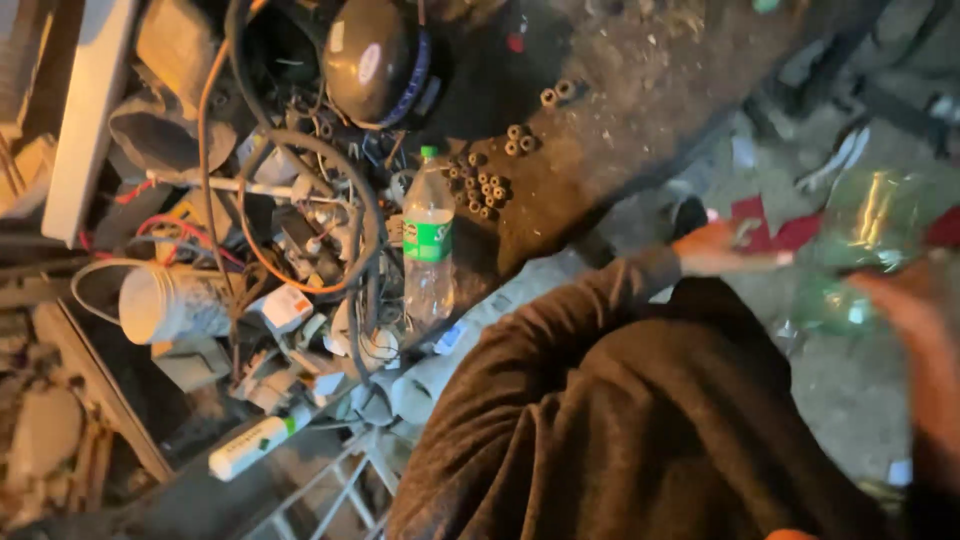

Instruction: Cutting and taping plastic bottles together to create a container or object.

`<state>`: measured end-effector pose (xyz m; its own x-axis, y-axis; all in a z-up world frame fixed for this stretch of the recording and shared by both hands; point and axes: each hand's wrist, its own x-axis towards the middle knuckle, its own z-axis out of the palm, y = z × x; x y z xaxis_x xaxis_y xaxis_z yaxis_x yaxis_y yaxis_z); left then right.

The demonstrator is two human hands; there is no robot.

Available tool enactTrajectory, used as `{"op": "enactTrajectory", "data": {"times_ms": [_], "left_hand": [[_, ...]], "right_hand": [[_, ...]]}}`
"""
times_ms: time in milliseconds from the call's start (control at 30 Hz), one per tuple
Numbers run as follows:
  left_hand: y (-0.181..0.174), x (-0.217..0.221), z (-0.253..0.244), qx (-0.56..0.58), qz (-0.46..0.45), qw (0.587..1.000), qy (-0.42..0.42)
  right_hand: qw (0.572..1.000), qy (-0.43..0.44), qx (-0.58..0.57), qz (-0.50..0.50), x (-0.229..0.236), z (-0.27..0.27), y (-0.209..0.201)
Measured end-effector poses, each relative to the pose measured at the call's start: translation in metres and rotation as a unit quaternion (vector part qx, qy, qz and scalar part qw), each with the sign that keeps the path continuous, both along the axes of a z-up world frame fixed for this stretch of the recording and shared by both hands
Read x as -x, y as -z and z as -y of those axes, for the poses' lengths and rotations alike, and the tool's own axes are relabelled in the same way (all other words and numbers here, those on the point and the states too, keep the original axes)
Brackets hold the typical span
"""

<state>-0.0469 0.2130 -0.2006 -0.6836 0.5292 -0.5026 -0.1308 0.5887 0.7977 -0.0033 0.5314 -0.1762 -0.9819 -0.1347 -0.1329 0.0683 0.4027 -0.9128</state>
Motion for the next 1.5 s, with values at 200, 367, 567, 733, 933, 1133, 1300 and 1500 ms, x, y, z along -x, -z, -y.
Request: {"op": "enactTrajectory", "data": {"times_ms": [200,367,567,733,933,1133,1300,1500], "left_hand": [[-0.112,-0.029,0.104,-0.301,-0.146,0.926,-0.176],[-0.096,-0.023,0.199,-0.191,-0.335,0.867,-0.315],[-0.094,-0.016,0.215,-0.154,-0.305,0.828,-0.445],[-0.084,-0.008,0.206,-0.106,-0.302,0.808,-0.495],[-0.081,-0.008,0.196,-0.028,-0.347,0.794,-0.499],[-0.093,-0.007,0.182,-0.001,-0.245,0.789,-0.563],[-0.076,-0.01,0.18,0.03,-0.269,0.76,-0.591],[-0.059,0.005,0.174,0.007,-0.326,0.712,-0.622]], "right_hand": [[0.991,-0.092,0.019,-0.095,0.036,0.228,-0.13],[0.948,-0.245,0.181,-0.087,0.095,0.32,-0.114],[0.948,-0.292,-0.047,-0.115,0.125,0.375,-0.102],[0.935,-0.316,0.031,-0.158,0.147,0.37,-0.081],[0.915,-0.376,-0.069,-0.131,0.156,0.361,-0.024],[0.902,-0.413,0.083,-0.097,0.167,0.362,-0.082],[0.865,-0.491,-0.015,-0.102,0.188,0.336,-0.077],[0.886,-0.441,0.002,-0.143,0.201,0.303,-0.072]]}}
